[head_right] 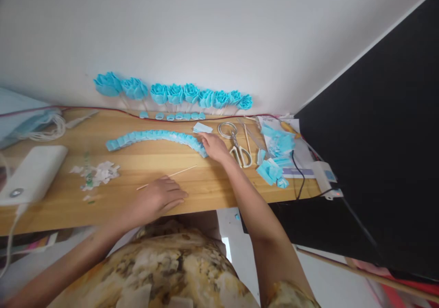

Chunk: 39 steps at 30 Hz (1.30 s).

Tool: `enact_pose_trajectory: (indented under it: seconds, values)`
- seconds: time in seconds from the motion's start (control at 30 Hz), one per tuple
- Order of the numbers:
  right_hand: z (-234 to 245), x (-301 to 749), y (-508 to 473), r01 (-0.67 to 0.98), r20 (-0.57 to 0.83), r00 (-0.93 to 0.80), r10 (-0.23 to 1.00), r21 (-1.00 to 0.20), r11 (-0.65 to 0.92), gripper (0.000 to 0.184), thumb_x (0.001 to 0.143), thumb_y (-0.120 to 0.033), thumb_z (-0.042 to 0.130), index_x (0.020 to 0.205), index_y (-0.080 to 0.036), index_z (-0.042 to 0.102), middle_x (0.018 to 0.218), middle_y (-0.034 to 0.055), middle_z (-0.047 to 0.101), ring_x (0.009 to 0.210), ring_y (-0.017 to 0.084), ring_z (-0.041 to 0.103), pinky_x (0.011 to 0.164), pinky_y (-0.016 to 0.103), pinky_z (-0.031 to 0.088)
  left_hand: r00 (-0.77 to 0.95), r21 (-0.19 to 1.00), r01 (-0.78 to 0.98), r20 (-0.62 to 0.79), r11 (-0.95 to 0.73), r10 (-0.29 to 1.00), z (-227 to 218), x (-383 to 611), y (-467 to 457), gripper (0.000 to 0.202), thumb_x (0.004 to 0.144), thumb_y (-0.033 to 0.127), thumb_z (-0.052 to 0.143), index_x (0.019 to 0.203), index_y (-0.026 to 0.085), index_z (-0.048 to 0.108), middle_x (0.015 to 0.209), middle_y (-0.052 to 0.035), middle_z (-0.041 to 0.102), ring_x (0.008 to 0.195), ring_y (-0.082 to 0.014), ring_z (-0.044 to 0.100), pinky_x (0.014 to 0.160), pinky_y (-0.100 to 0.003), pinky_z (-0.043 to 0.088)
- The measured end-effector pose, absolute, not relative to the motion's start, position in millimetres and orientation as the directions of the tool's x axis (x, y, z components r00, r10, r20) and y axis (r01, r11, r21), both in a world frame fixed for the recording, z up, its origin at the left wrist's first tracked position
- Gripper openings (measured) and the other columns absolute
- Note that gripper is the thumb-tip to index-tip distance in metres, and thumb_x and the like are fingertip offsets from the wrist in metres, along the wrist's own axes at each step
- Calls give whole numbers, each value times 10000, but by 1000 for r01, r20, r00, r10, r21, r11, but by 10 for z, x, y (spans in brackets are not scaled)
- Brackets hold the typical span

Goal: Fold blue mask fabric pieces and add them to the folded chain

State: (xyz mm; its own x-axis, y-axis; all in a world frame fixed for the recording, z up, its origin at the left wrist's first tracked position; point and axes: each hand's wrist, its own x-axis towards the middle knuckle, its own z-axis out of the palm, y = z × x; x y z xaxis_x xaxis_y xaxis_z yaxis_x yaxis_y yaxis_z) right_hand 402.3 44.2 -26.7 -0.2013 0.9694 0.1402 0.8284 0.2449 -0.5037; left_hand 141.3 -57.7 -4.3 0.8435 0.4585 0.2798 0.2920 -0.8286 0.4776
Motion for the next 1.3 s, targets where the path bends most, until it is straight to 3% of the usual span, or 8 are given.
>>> enact_pose_trajectory:
  seconds: [0.23, 0.3, 0.47, 0.73, 0.93, 1.07, 1.2, 1.3]
  values:
    - [-226, 3665, 600, 854, 127, -215, 968, -457, 250, 428, 960, -182, 398, 1334, -147, 605, 1252, 162, 703, 1173, 286, 653, 1017, 452, 486, 765, 442, 407, 312, -799, 563, -24, 803, -622, 262, 1018, 266, 457, 960, 180, 698, 834, -68, 726, 776, -201, 668, 728, -347, 459]
    - [-144, 3659, 566, 856, 197, -202, 959, -440, 270, 447, 959, -188, 387, 1354, -124, 586, 1275, 188, 683, 1195, 317, 634, 1026, 493, 475, 724, 420, 473, 315, -774, 613, -8, 575, -596, 267, 1018, 270, 456, 968, 176, 700, 867, -79, 734, 797, -211, 668, 733, -356, 476]
    - [56, 3746, 88, 808, 399, -219, 890, -437, 395, 411, 1007, -257, 378, 1376, -241, 559, 1236, 108, 700, 1140, 273, 648, 974, 460, 511, 559, 383, 645, 353, -661, 750, -86, 90, -467, 264, 1010, 250, 459, 1006, 163, 709, 1015, -119, 737, 941, -242, 664, 837, -401, 524]
    - [-164, 3406, -441, 704, 302, -599, 742, -242, 667, 251, 979, -235, 546, 1203, -200, 654, 1167, 83, 726, 1102, 258, 629, 942, 440, 507, 552, 318, 730, 245, -604, 797, -130, 53, -225, 275, 1003, 254, 444, 1077, 173, 696, 1186, -134, 687, 1142, -293, 610, 968, -486, 491]
    - [-324, 3219, -346, 748, 221, -607, 763, -165, 643, 74, 942, -195, 619, 965, -203, 689, 956, 49, 726, 905, 233, 617, 795, 372, 458, 573, 283, 736, 221, -614, 789, -145, -80, -135, 296, 1002, 250, 439, 923, 155, 709, 1020, -121, 708, 962, -261, 648, 866, -421, 517]
    - [-442, 3160, -458, 752, 238, -591, 771, -182, 633, 97, 947, -183, 614, 865, -203, 664, 863, 39, 694, 841, 216, 573, 731, 340, 385, 513, 247, 785, 256, -568, 819, -163, -160, -107, 306, 1002, 270, 438, 1007, 135, 713, 1044, -140, 698, 958, -264, 646, 826, -394, 507]
    - [-504, 3149, -490, 735, 314, -551, 773, -256, 628, 115, 964, -184, 589, 873, -196, 658, 866, 39, 699, 832, 203, 559, 734, 323, 360, 423, 91, 896, 118, -434, 898, -123, -26, 52, 353, 968, 187, 402, 1152, 110, 693, 882, -135, 694, 834, -288, 650, 743, -402, 484]
    - [-505, 3163, -469, 720, 348, -538, 768, -283, 633, 135, 977, -194, 568, 871, -198, 652, 873, 36, 704, 832, 200, 559, 739, 318, 357, 377, -13, 926, -22, -378, 926, -79, 159, 236, 397, 944, 130, 371, 1209, 138, 667, 912, -142, 704, 823, -298, 657, 727, -399, 466]
